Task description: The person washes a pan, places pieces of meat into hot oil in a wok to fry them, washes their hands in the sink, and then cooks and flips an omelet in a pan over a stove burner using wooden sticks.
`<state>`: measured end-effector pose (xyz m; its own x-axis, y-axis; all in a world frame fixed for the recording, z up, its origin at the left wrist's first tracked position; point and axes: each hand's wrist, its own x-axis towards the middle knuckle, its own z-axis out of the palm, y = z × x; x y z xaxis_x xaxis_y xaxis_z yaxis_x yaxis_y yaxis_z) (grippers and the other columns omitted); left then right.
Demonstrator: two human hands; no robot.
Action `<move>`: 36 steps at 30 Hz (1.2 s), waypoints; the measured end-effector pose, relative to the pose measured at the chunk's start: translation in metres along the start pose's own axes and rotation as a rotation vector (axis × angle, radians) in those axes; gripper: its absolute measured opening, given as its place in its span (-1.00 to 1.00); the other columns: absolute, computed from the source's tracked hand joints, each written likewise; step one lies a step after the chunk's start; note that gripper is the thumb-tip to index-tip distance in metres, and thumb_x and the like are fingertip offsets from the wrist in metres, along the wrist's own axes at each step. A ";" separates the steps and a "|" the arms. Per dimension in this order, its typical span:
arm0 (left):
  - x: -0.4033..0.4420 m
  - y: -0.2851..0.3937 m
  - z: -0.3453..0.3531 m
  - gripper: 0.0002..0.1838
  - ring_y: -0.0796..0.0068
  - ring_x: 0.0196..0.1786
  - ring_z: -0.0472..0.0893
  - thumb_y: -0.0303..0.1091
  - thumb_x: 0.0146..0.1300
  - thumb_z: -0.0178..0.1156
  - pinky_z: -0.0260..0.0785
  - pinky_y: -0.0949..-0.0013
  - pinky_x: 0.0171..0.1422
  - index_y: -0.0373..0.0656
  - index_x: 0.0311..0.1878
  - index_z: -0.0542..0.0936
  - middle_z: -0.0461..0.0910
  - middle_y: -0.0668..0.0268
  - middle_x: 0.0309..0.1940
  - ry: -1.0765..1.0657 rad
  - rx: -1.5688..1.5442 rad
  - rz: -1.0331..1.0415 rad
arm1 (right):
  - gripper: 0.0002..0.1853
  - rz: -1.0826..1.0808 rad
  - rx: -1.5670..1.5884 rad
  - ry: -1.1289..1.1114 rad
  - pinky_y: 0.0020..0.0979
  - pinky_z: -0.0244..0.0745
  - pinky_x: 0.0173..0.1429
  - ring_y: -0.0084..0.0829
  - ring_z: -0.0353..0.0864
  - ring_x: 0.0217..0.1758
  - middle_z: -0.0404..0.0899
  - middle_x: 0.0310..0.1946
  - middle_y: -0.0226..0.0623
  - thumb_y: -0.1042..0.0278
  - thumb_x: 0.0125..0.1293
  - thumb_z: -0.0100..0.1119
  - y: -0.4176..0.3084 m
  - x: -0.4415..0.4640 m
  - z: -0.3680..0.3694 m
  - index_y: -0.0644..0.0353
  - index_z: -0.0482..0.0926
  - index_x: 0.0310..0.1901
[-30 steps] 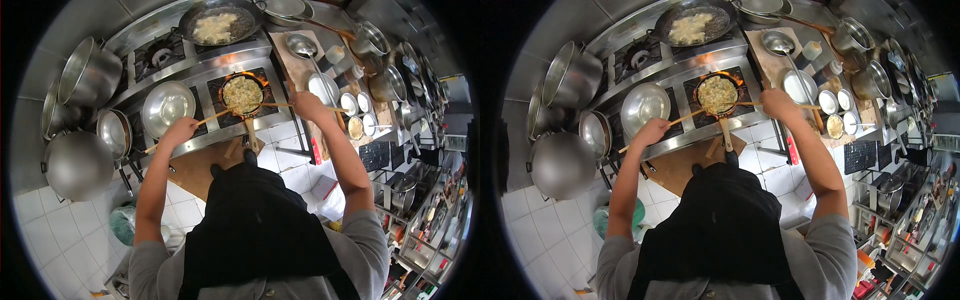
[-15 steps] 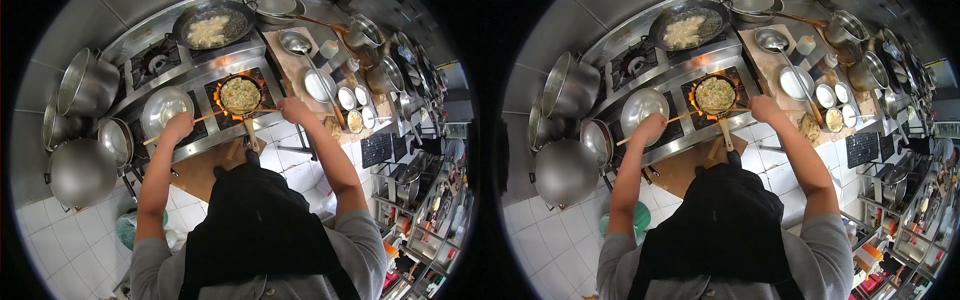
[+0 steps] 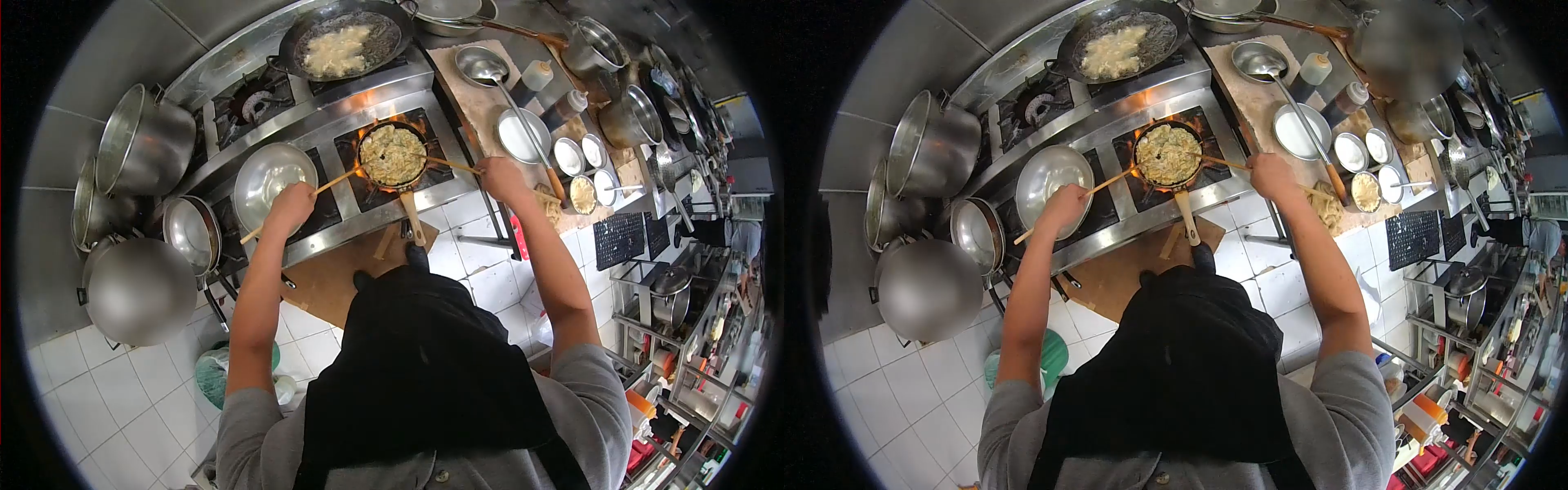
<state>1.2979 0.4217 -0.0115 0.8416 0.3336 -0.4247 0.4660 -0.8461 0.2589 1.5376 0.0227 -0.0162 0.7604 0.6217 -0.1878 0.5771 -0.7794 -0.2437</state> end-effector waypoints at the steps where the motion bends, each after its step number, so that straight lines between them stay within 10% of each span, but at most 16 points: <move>1: -0.001 0.001 0.000 -0.72 -0.16 -0.04 0.68 -0.26 0.40 0.09 0.53 -0.09 0.10 -0.13 -0.06 0.74 0.70 -0.09 -0.14 0.014 -0.001 0.040 | -0.69 -0.012 0.027 0.009 -0.03 0.63 0.05 0.04 0.73 -0.09 0.73 -0.20 0.05 0.40 0.25 0.08 -0.002 -0.001 -0.003 0.03 0.78 -0.07; 20: 0.034 0.040 0.053 -0.74 -0.20 -0.09 0.66 -0.28 0.43 0.06 0.51 -0.14 0.03 -0.15 -0.04 0.68 0.68 -0.13 -0.21 0.243 0.021 0.031 | -0.70 0.062 0.183 0.166 0.01 0.62 0.05 0.10 0.72 -0.11 0.72 -0.24 0.06 0.39 0.27 0.09 -0.002 0.020 0.072 0.08 0.76 -0.05; 28: -0.028 0.015 0.054 -0.68 -0.24 -0.10 0.65 -0.29 0.47 0.05 0.49 -0.09 -0.03 -0.24 0.10 0.66 0.68 -0.14 -0.24 0.325 -0.196 0.140 | -0.74 0.167 0.528 0.447 -0.10 0.57 0.00 0.09 0.67 -0.13 0.67 -0.20 0.06 0.49 0.33 0.17 0.078 -0.132 0.031 0.17 0.72 0.01; 36: -0.038 0.029 0.116 -0.68 0.50 -0.44 0.42 -0.33 0.47 0.12 0.32 0.32 -0.31 -0.32 0.14 0.63 0.50 0.19 -0.52 0.316 -0.728 0.116 | -0.75 0.241 0.343 0.601 -0.09 0.57 -0.02 0.04 0.64 -0.11 0.61 -0.18 -0.03 0.53 0.31 0.20 0.123 -0.149 0.089 0.14 0.67 0.01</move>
<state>1.2477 0.3360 -0.0888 0.8823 0.4544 -0.1225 0.3398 -0.4349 0.8339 1.4690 -0.1591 -0.1025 0.9435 0.2097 0.2565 0.3223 -0.7603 -0.5639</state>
